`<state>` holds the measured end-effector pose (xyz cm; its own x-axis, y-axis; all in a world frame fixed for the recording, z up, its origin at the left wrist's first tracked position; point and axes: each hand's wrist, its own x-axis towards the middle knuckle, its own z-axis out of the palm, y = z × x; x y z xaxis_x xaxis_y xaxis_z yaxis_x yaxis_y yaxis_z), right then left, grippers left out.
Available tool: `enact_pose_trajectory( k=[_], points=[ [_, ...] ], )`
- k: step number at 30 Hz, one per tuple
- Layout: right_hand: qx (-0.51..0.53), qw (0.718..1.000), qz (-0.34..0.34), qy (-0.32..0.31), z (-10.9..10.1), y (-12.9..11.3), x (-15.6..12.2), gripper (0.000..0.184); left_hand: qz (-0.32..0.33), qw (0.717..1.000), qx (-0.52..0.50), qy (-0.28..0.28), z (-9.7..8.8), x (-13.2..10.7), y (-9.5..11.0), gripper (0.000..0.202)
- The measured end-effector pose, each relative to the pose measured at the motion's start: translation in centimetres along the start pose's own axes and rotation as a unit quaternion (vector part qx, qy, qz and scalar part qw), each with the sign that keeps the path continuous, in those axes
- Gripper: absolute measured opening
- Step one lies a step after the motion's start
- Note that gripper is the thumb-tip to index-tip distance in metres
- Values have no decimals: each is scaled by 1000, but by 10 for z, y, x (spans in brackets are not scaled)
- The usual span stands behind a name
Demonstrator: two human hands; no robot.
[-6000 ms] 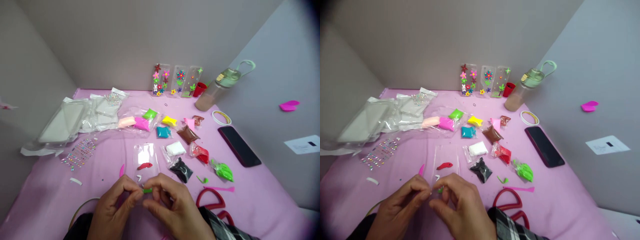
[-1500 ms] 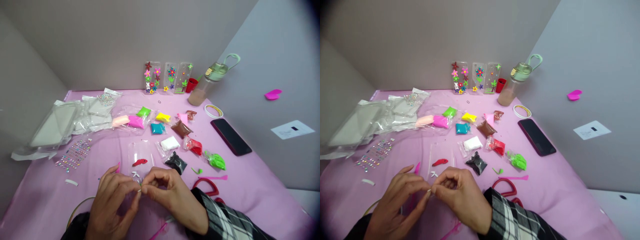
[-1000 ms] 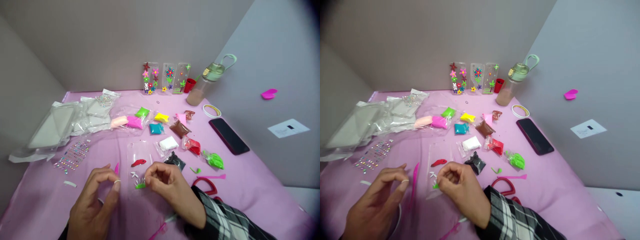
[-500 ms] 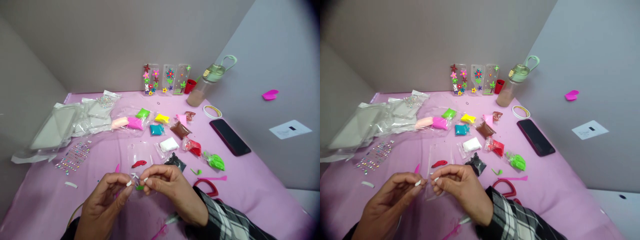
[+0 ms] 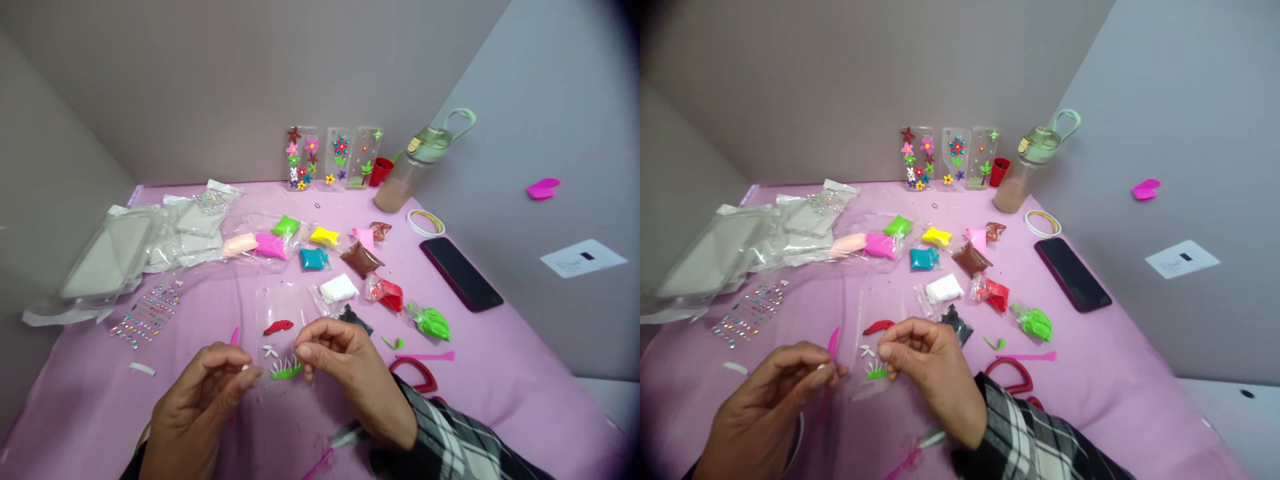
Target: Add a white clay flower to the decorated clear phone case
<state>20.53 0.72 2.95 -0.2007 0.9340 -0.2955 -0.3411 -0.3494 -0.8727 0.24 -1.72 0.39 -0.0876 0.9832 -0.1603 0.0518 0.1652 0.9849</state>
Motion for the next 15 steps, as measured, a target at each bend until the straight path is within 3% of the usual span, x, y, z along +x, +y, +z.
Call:
enact_pose_trajectory(
  k=[6,15],
  points=[
    [8,1000,17,-8,2,0,0,19,-13,1000,2,-18,-8,0,-7,26],
    [44,999,17,-28,1,4,0,25,4,1000,23,-11,3,3,2,22]
  ],
)
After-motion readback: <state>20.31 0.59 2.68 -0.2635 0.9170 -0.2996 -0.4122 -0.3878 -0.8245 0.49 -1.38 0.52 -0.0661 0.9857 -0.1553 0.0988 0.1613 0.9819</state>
